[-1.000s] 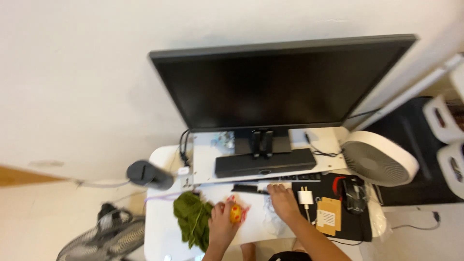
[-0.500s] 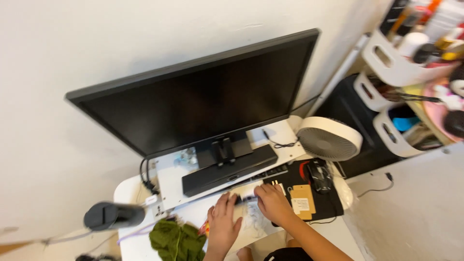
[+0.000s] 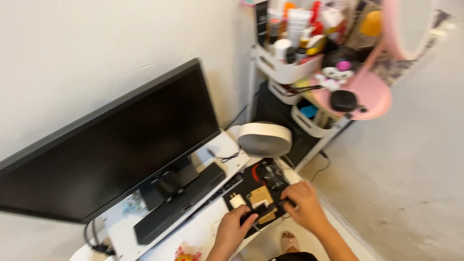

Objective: The person wipes a pink vanity mirror with a green cloth, cleans both sides, and places it on a shelf. They then move a small figurine, a hairbrush, and a power adapter to the shelf, and coil a purple cable on the desk.

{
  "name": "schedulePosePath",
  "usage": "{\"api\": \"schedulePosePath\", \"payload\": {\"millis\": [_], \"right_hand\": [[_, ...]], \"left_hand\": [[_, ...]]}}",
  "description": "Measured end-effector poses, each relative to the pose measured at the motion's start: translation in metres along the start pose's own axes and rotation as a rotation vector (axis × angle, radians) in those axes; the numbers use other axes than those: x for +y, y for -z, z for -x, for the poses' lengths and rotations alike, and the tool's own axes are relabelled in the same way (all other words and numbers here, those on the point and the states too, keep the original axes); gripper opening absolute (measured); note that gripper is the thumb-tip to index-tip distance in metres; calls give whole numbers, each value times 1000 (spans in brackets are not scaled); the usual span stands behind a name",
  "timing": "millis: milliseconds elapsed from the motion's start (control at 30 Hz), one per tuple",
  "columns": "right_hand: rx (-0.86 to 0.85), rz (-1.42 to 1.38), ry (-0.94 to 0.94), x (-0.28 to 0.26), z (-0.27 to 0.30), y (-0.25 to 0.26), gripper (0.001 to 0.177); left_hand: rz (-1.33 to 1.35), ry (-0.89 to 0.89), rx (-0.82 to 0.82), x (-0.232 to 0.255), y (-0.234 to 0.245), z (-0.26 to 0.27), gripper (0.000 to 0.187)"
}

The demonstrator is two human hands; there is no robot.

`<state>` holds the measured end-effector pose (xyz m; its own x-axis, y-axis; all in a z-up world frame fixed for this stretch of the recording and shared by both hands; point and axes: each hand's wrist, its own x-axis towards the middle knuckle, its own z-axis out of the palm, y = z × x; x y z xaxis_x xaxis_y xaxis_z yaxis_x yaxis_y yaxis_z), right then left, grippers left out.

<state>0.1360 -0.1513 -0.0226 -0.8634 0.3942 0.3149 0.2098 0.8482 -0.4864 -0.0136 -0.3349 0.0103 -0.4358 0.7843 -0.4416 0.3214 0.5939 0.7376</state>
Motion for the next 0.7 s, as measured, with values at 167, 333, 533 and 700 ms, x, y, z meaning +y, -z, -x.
{"api": "schedulePosePath", "payload": {"millis": [167,333,533,700], "right_hand": [[155,80,-50,54,13,59,18],[146,186,-47,90,27,101,20],[28,250,-179,146,55,101,9],[-117,-61,-268,183,63,104,14]], "left_hand": [[95,-186,43,48,-30,-24,16],[148,-197,104,92,-55,-44,15],[121,-320,173,107,-110,-87,21],[338,-167,233,147,-136,-107,20]]}}
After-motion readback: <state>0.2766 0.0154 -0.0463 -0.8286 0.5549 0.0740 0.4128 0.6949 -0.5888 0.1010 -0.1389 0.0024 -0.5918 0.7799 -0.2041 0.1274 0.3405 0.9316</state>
